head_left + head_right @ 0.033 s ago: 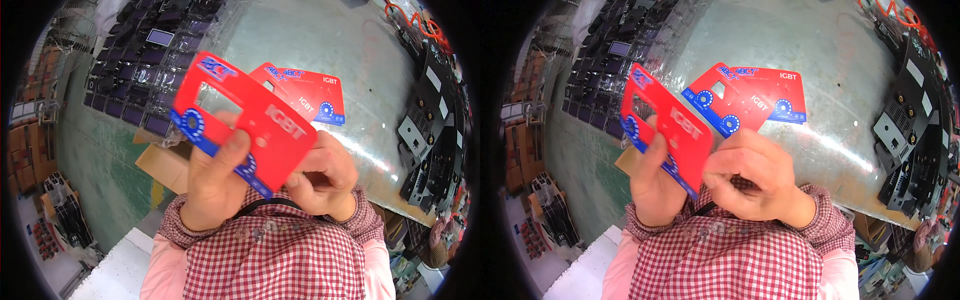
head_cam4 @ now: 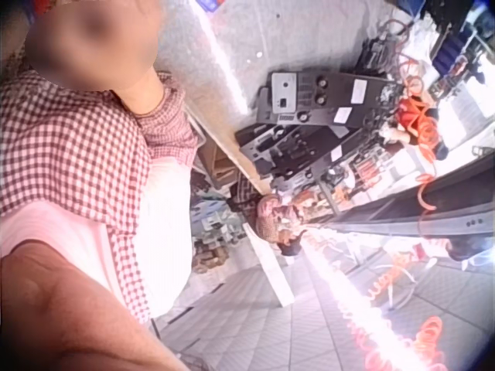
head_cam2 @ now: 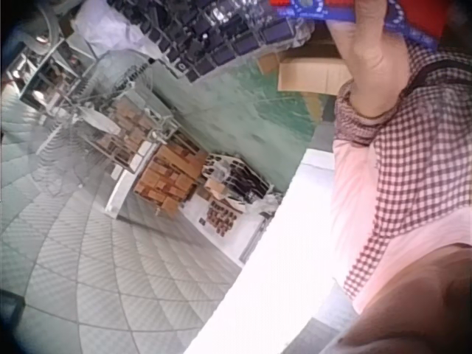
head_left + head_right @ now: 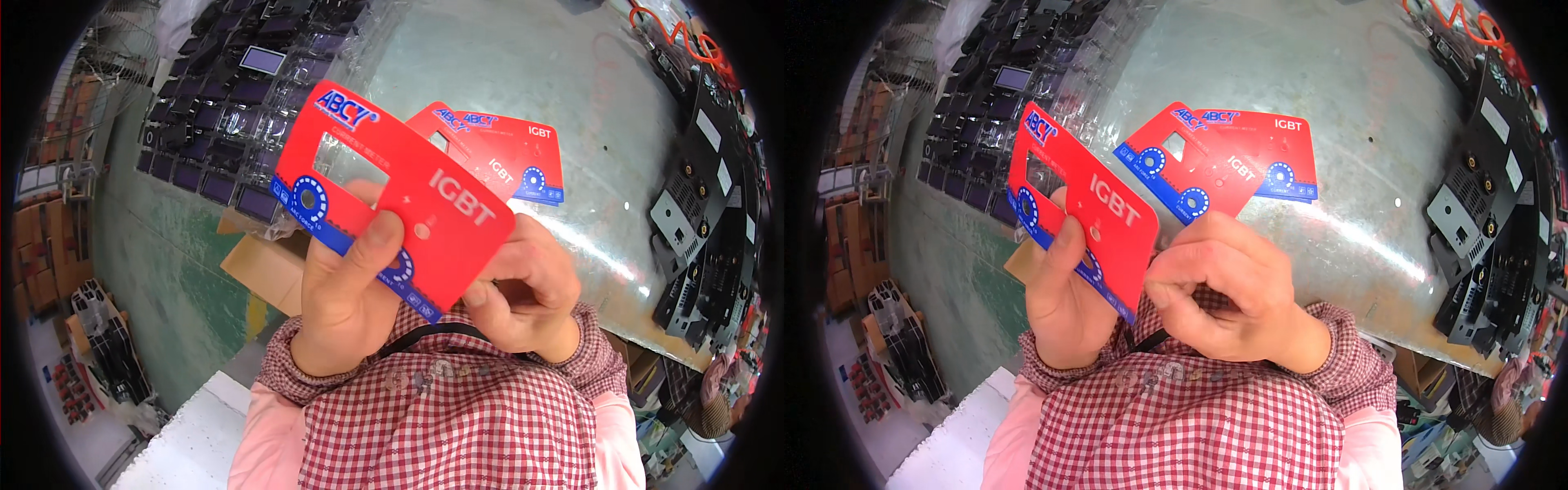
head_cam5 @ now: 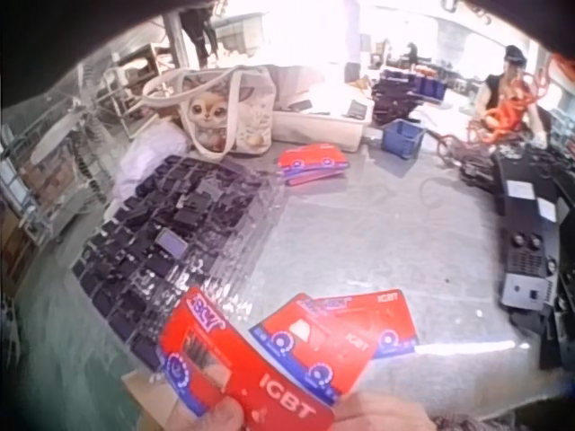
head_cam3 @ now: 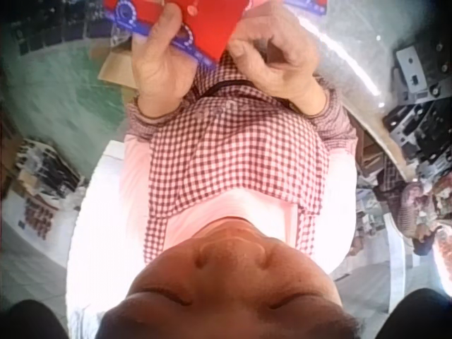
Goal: The person assembles red and blue plastic current meter components on a workbench. They use a screwdriver to punch holes in the plastic parts and then insert small white circular pieces into the holes. The person handles the components one at a time, repeatedly punching and inserting parts throughout the clip.
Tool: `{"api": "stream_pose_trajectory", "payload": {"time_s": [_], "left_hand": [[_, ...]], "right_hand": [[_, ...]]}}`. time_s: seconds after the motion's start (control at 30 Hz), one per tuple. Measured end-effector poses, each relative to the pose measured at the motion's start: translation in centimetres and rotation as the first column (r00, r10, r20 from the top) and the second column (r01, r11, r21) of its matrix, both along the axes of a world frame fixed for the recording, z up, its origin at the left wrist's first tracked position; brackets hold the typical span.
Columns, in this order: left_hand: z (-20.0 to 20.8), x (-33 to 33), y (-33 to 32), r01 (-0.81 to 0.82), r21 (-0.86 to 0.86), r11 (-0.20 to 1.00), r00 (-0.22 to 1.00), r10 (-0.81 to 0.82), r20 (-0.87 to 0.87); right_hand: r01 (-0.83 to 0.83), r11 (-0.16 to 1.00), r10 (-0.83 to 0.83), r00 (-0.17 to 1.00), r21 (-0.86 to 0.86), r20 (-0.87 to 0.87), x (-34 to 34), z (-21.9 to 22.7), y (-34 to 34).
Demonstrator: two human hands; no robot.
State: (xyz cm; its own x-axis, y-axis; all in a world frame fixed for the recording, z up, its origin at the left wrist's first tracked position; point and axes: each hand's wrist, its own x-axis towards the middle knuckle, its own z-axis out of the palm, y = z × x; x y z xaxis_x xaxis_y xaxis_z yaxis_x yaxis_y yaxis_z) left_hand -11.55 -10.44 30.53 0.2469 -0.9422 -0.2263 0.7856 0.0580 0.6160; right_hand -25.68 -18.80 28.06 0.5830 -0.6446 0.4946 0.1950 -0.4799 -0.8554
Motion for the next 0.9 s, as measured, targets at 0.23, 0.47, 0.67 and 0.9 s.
{"api": "stream_pose_trajectory", "payload": {"time_s": [0.23, 0.47, 0.67, 0.9], "left_hand": [[-0.76, 0.37, 0.44, 0.120, -0.029, 0.992, 0.992, -0.121, -0.032], [-0.48, 0.33, 0.20, 0.103, -0.041, 0.994, 0.994, -0.103, -0.018], [-0.05, 0.48, 0.14, 0.124, 0.031, 0.992, 0.992, -0.124, -0.015], [-0.34, 0.35, 0.13, 0.088, 0.015, 0.996, 0.996, -0.089, 0.026]], "right_hand": [[0.015, 0.997, -0.014, 1.000, 0.070, -0.008, 0.68, -0.07, -0.42], [-0.026, 0.995, 0.027, 1.000, 0.096, -0.008, 0.43, 0.09, -0.57], [-0.049, 0.996, 0.051, 0.998, 0.072, -0.028, 0.26, 0.22, -0.67], [-0.126, 0.983, 0.124, 0.992, 0.133, 0.023, 0.22, 0.11, -0.63]]}}
